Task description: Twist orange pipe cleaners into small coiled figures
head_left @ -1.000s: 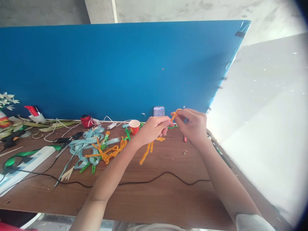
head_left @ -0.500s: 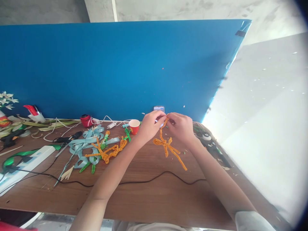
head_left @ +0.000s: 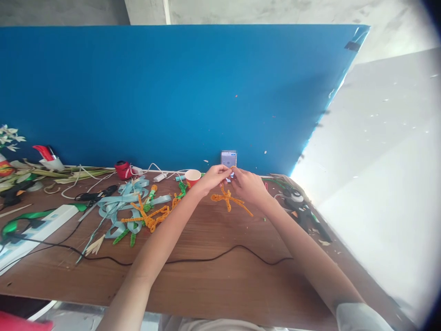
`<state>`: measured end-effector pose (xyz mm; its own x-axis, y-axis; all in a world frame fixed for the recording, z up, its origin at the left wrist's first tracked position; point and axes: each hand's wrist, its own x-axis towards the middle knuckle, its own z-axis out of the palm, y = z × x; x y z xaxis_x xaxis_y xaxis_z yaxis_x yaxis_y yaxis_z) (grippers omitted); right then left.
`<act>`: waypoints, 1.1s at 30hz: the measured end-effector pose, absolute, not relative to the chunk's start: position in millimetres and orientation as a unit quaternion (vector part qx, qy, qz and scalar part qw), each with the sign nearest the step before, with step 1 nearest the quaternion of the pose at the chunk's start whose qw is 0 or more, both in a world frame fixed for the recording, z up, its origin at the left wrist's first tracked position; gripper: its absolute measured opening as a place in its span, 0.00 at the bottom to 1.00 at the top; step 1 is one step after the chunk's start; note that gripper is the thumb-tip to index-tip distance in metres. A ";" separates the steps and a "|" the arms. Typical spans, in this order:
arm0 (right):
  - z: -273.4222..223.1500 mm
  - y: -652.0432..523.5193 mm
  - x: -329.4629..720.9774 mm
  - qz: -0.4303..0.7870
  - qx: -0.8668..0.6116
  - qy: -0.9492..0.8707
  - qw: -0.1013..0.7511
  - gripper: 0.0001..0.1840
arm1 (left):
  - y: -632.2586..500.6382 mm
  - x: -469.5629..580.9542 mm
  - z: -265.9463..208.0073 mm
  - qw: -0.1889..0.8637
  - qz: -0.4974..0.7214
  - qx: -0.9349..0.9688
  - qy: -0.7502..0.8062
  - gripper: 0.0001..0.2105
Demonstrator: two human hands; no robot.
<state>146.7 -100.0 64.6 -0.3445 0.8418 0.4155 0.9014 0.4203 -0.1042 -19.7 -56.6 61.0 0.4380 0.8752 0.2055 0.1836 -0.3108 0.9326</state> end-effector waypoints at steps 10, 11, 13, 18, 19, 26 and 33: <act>68.6 -92.8 154.7 0.115 -0.556 -0.779 0.265 0.11 | -65.1 -14.5 60.1 0.118 0.347 0.859 0.356 0.09; 71.2 -92.5 156.9 0.145 -0.550 -0.777 0.268 0.11 | -67.0 -15.1 61.5 0.056 0.314 0.877 0.360 0.11; 75.5 -91.6 161.2 0.211 -0.537 -0.770 0.271 0.12 | -69.6 -16.9 64.0 -0.015 0.248 0.890 0.381 0.14; 75.1 -87.7 165.5 0.322 -0.530 -0.730 0.288 0.13 | -72.2 -16.7 62.9 -0.100 0.148 0.882 0.436 0.22; 73.3 -86.8 165.5 0.334 -0.531 -0.722 0.291 0.12 | -72.9 -15.2 61.5 -0.103 0.136 0.884 0.435 0.21; 64.5 -76.0 168.1 0.435 -0.506 -0.659 0.347 0.08 | -75.0 -11.5 56.2 -0.085 0.115 0.895 0.422 0.19; 71.6 -70.8 173.6 0.535 -0.421 -0.596 0.426 0.22 | -60.7 -14.9 44.5 -0.046 0.139 0.863 0.483 0.25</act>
